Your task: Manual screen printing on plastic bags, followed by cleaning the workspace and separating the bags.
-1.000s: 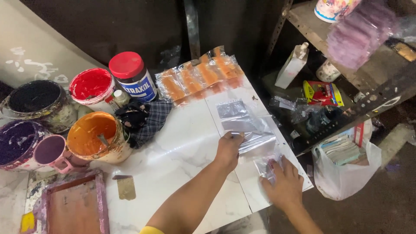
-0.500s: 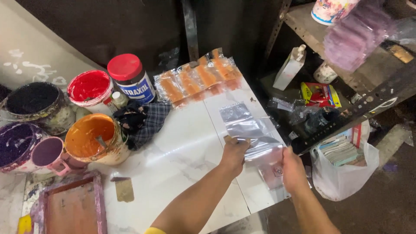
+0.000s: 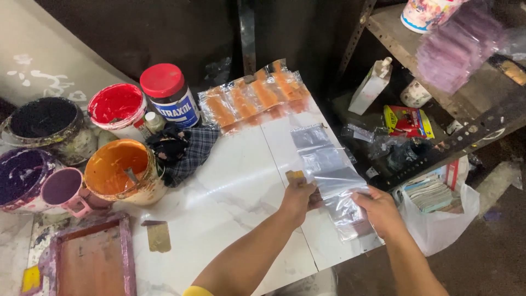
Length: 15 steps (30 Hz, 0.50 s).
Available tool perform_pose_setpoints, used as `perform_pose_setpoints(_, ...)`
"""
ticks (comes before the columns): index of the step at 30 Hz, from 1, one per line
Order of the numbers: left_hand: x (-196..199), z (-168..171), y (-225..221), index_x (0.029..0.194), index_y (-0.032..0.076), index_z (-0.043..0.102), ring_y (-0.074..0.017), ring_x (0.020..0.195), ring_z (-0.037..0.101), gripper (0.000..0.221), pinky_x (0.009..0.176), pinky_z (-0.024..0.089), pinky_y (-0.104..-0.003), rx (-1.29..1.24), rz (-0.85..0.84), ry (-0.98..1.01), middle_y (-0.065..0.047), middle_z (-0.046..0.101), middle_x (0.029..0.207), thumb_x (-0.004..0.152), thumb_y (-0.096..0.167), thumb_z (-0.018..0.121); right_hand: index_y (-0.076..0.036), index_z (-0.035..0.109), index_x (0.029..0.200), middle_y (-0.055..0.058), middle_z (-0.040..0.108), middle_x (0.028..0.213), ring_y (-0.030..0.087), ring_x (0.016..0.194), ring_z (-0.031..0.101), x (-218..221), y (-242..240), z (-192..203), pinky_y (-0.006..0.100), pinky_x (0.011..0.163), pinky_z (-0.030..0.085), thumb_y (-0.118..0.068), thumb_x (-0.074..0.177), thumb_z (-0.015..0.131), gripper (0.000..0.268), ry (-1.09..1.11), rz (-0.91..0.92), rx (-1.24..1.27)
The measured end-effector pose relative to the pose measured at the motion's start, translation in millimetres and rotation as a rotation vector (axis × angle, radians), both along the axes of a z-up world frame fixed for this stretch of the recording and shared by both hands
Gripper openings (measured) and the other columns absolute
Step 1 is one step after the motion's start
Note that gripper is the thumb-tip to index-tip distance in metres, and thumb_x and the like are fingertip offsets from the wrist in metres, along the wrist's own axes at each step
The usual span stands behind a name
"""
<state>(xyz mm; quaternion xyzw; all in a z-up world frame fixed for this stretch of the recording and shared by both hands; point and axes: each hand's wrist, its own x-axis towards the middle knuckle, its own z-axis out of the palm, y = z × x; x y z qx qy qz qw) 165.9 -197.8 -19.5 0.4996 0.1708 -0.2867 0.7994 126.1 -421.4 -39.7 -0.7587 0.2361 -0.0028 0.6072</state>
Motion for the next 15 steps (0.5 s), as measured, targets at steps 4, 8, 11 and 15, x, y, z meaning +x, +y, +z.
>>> perform_pose_setpoints(4,-5.6,1.1,6.0,0.154,-0.002,0.031,-0.0184,0.089,0.071,0.063,0.082,0.066,-0.032,0.040,-0.013,0.009,-0.014,0.063,0.106,0.101,0.016,0.060,0.000,0.079,0.109,0.017,0.072,0.091,0.026,0.085,0.063,0.1,-39.5,-37.8,0.046,0.081,0.054,-0.006,0.083,0.081,0.027,0.028,-0.025,-0.047)
perform_pose_setpoints(8,-19.7,11.8,23.0,0.150,-0.003,0.038,-0.0153,0.087,0.074,0.062,0.079,0.066,-0.028,0.204,-0.088,-0.097,-0.012,0.065,0.105,0.096,0.014,0.065,0.001,0.076,0.111,0.019,0.066,0.089,0.027,0.085,0.061,-4.8,-37.3,-34.8,0.041,0.077,0.051,-0.008,0.082,0.077,0.031,0.052,-0.056,-0.121)
perform_pose_setpoints(11,-35.8,18.0,44.9,0.150,-0.003,0.040,-0.0153,0.093,0.073,0.056,0.082,0.063,-0.027,0.316,-0.125,-0.201,-0.016,0.064,0.115,0.101,0.017,0.059,0.001,0.075,0.121,0.025,0.070,0.103,0.034,0.096,0.067,-9.2,-30.1,-31.3,0.045,0.083,0.053,-0.017,0.084,0.079,0.041,0.142,-0.050,-0.242)
perform_pose_setpoints(15,-53.7,5.4,72.9,0.140,0.013,0.059,-0.0166,0.083,0.074,0.050,0.084,0.055,-0.028,0.525,-0.058,-0.254,-0.001,0.070,0.113,0.094,0.034,0.055,-0.009,0.075,0.127,0.008,0.076,0.108,0.023,0.092,0.068,-12.0,-17.7,-8.8,0.034,0.083,0.052,-0.024,0.090,0.069,0.040,0.248,-0.014,-0.441)
